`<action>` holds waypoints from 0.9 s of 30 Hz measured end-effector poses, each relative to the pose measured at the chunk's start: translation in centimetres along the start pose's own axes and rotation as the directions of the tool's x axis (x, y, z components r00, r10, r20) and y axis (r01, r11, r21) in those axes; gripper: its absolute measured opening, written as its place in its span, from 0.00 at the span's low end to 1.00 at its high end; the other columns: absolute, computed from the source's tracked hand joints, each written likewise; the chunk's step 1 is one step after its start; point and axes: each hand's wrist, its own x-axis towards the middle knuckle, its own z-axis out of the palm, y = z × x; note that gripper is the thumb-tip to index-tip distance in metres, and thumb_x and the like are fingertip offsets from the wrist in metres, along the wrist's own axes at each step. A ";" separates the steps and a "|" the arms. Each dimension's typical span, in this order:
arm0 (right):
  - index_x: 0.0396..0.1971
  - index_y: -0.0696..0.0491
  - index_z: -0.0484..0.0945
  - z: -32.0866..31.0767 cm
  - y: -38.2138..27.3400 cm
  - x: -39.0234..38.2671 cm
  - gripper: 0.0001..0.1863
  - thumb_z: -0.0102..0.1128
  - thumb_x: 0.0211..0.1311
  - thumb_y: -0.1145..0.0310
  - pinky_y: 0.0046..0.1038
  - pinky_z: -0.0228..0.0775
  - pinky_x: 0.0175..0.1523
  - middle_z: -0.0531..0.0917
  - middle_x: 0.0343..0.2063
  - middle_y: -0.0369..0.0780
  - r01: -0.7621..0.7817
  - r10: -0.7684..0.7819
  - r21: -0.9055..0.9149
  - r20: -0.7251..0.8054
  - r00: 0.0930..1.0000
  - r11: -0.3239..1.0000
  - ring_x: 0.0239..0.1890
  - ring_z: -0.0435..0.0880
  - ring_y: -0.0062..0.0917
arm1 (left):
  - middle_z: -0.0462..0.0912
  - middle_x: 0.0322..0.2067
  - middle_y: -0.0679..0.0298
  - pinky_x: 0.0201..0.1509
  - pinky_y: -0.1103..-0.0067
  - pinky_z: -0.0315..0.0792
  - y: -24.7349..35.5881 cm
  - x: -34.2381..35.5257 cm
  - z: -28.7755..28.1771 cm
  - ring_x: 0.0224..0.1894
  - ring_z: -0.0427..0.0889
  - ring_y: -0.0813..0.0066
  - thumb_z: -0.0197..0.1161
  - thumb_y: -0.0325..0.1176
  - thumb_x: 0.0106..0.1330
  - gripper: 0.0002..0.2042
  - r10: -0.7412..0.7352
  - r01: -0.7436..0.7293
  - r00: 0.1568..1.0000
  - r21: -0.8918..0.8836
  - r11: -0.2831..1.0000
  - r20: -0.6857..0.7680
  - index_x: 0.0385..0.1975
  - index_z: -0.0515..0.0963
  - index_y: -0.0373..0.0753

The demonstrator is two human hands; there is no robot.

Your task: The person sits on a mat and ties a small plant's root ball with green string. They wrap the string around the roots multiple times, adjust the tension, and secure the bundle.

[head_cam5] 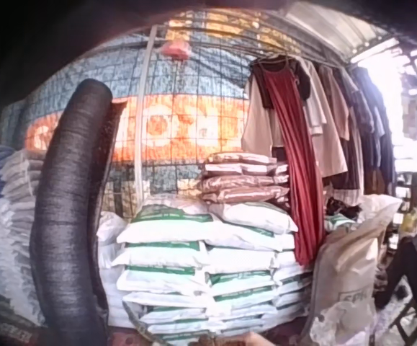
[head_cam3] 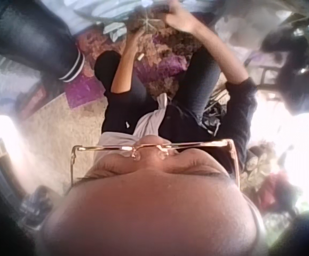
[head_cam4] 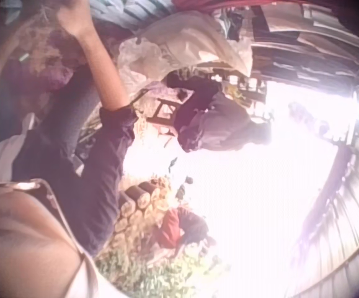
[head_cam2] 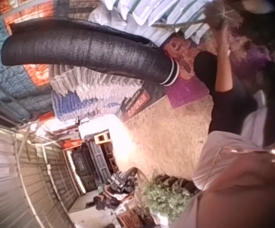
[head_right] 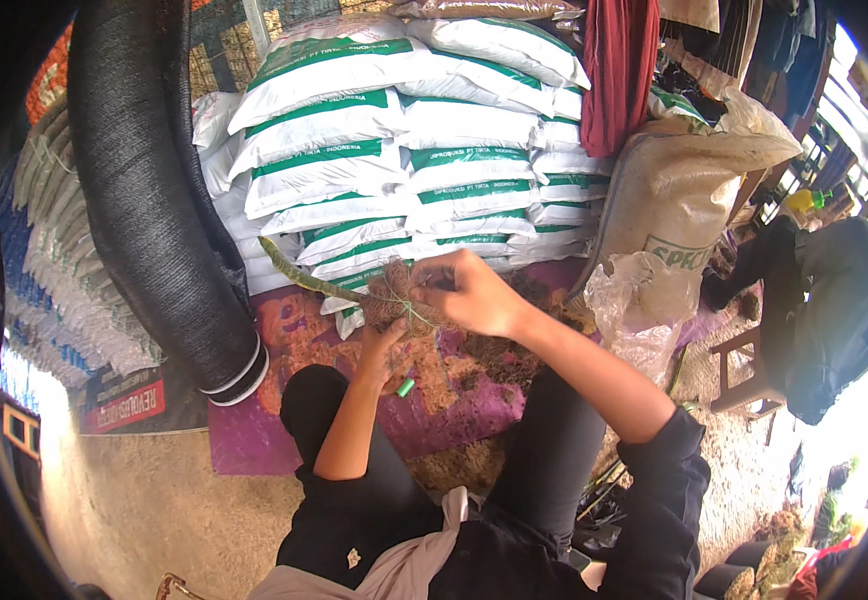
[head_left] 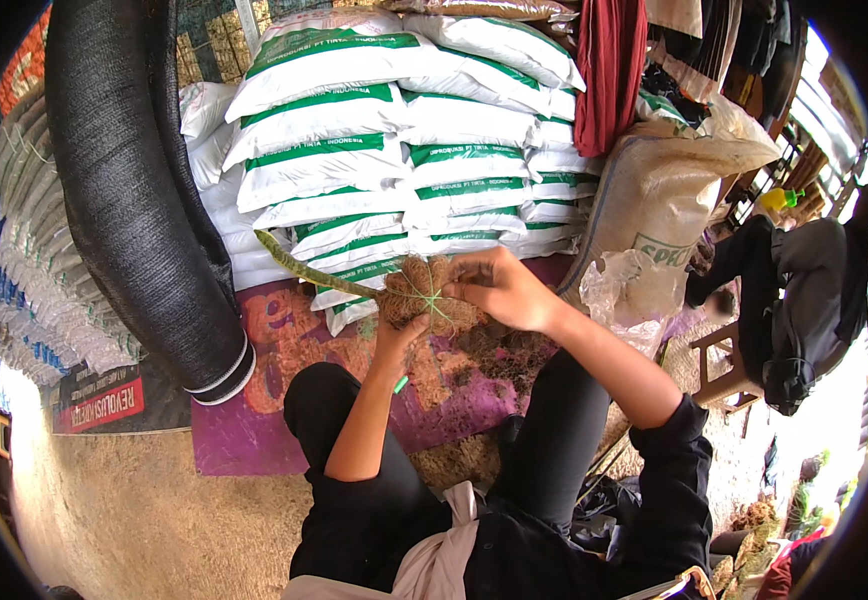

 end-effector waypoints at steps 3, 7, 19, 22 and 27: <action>0.27 0.59 0.76 -1.0 -0.8 0.9 0.06 0.53 0.46 0.78 0.31 0.68 0.31 0.78 0.19 0.47 0.125 -0.128 -0.369 0.016 0.992 0.921 0.24 0.78 0.33 | 0.71 0.46 0.62 0.51 0.74 0.67 0.2 -0.2 0.2 0.49 0.71 0.71 0.71 0.35 0.47 0.34 -0.039 0.039 0.999 0.009 0.999 0.030 0.54 0.61 0.36; 0.26 0.58 0.74 -1.0 -1.0 2.1 0.06 0.54 0.44 0.78 0.36 0.67 0.28 0.76 0.17 0.48 0.206 -0.222 -0.665 0.063 0.973 0.718 0.22 0.75 0.43 | 0.70 0.47 0.62 0.53 0.74 0.66 0.3 -0.6 0.1 0.50 0.70 0.72 0.72 0.33 0.45 0.36 -0.059 0.059 0.996 -0.004 0.998 0.071 0.54 0.60 0.37; 0.27 0.60 0.76 -4.2 5.3 4.7 0.05 0.54 0.49 0.77 0.24 0.67 0.31 0.79 0.21 0.39 -0.032 0.058 -0.408 0.051 0.997 0.913 0.24 0.75 0.21 | 0.66 0.52 0.62 0.59 0.71 0.61 0.8 -1.1 0.6 0.56 0.65 0.69 0.65 0.27 0.45 0.37 -0.143 0.155 0.976 -0.063 0.986 0.165 0.59 0.55 0.39; 0.30 0.59 0.76 -4.7 8.5 4.7 0.06 0.55 0.52 0.73 0.20 0.65 0.32 0.78 0.22 0.33 -0.115 0.132 -0.261 0.051 0.990 0.959 0.25 0.72 0.14 | 0.66 0.52 0.62 0.57 0.71 0.61 1.7 -2.0 1.4 0.55 0.66 0.68 0.65 0.30 0.44 0.37 -0.118 0.126 0.979 -0.035 0.991 0.169 0.58 0.57 0.39; 0.37 0.58 0.76 -2.9 11.8 3.5 0.15 0.52 0.46 0.73 0.19 0.66 0.33 0.79 0.25 0.36 -0.321 0.297 0.147 0.168 0.940 0.936 0.27 0.74 0.17 | 0.71 0.46 0.62 0.50 0.74 0.68 1.3 -1.7 0.6 0.48 0.71 0.71 0.68 0.32 0.46 0.33 -0.063 0.068 0.993 -0.045 0.997 0.097 0.54 0.63 0.37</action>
